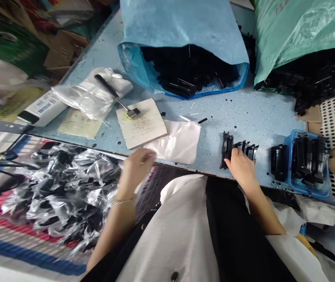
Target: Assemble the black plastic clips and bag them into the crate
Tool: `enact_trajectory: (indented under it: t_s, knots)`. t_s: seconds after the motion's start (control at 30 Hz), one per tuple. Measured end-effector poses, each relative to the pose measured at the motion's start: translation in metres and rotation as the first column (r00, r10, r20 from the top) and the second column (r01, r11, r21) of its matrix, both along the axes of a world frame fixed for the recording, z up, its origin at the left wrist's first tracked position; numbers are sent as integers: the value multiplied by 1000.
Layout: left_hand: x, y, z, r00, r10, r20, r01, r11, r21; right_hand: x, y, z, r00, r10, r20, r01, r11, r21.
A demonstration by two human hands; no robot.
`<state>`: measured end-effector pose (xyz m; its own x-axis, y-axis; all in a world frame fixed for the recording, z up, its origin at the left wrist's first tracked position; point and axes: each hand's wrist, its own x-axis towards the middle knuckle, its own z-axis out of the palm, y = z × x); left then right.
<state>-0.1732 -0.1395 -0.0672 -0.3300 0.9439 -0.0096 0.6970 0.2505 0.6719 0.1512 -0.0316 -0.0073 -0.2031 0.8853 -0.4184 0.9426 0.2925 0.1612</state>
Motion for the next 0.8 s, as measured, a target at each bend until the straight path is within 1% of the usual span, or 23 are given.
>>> enact_trajectory:
  t_s: [0.03,0.07,0.1,0.13,0.17,0.2,0.23,0.27,0.3,0.33,0.37,0.4,0.43,0.47,0.5,0.57,0.63,0.7,0.8]
  knots:
    - [27,22,-4,998,-61,32,58,995,80,-2,-1,-1,1000,-6,-8,6,1000,-14]
    - [51,42,-9,996,-88,21,85,989,121,-3,-1,-2,1000,-23,-16,22,999,-30]
    - [69,58,-15,995,-100,-10,101,988,120,-2,0,-4,998,-50,-26,49,998,-42]
    - [82,71,-22,993,-112,-40,115,988,99,0,2,-6,996,-80,-46,78,996,-49]
    - [88,80,-28,991,-123,-55,127,989,70,4,4,-9,990,-111,-86,107,993,-53]
    - [89,86,-32,989,-142,-43,144,989,46,9,7,-11,978,-143,-149,136,989,-60]
    - [85,89,-36,987,-164,-2,164,986,36,13,10,-14,953,-179,-243,165,983,-79]
    - [79,90,-38,981,-183,63,181,983,39,17,13,-17,904,-225,-363,194,974,-121]
    - [71,90,-39,971,-195,136,190,981,51,18,15,-20,821,-286,-495,219,957,-190]
    - [63,89,-39,959,-196,206,187,980,60,17,15,-23,700,-360,-616,229,931,-284]
    - [57,87,-38,948,-182,261,172,983,63,14,14,-27,554,-443,-705,218,894,-391]
    - [52,86,-36,941,-155,300,144,988,58,9,12,-30,403,-525,-749,177,848,-499]
    - [49,86,-34,938,-127,322,117,992,51,2,8,-34,269,-604,-751,113,794,-598]
    - [48,86,-32,937,-105,332,95,994,45,-6,4,-38,161,-678,-717,31,730,-683]
    - [48,85,-31,938,-87,337,78,996,39,-13,0,-41,79,-747,-660,-59,657,-751]
    - [50,85,-30,933,-52,357,49,999,19,-24,-6,-47,-36,-866,-499,-218,494,-841]
    - [54,83,-31,929,-9,371,13,1000,-9,-29,-9,-52,-117,-934,-336,-304,356,-883]
    - [57,80,-32,940,-13,340,13,1000,2,-29,-10,-57,-177,-960,-215,-320,263,-910]
    - [57,77,-34,964,-134,230,119,990,75,-29,-13,-66,-226,-971,-78,-341,154,-927]
